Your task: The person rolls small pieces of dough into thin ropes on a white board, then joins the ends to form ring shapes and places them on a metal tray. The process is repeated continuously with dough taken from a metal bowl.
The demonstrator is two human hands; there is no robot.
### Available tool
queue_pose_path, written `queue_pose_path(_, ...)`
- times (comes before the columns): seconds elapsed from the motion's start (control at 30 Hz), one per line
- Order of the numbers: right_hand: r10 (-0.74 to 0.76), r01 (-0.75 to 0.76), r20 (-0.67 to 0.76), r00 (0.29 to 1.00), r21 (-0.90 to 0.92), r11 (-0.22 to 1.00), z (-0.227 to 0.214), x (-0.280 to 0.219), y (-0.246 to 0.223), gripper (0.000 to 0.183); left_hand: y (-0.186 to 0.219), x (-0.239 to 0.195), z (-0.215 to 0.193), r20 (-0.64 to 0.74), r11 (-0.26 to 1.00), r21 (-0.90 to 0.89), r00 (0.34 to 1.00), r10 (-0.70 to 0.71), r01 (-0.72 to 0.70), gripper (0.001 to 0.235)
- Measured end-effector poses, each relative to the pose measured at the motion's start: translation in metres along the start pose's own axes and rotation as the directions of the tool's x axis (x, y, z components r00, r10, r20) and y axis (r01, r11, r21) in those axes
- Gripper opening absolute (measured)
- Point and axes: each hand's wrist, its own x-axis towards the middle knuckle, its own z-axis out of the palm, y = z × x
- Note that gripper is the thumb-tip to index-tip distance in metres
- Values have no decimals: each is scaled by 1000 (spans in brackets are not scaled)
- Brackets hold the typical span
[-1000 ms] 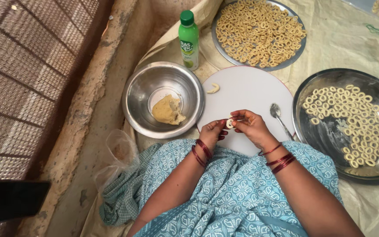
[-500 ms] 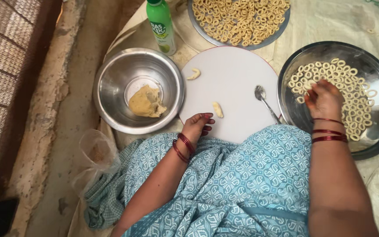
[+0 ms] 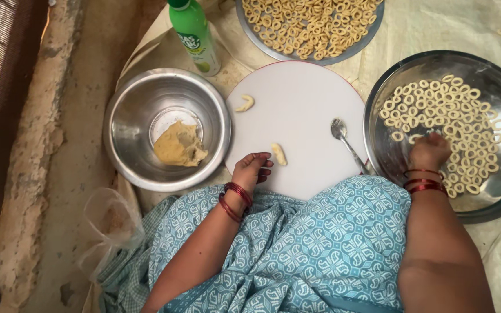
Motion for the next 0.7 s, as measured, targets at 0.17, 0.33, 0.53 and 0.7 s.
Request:
queue_pose_path(0.17,-182,182,-27,983,-23,983,17,21,10,25,3,3,-4,-15,999,-27,999,-29,29,22)
queue_pose_path(0.33,-317,317,-30,948,-11,948,13,26,15,29,9,2,0,-19,998,-45,998,-53,52,21)
queue_pose_path(0.53,-371,377,68,926,-116,919,4,10,17,38,14,-2,4,-20,997,-55,998,-55,53,22)
queue_pose_path(0.7,-582,598,138,801,-221,770,5,-8,9,35,17,-4,3,-29,997,-70,999,-31,29,21)
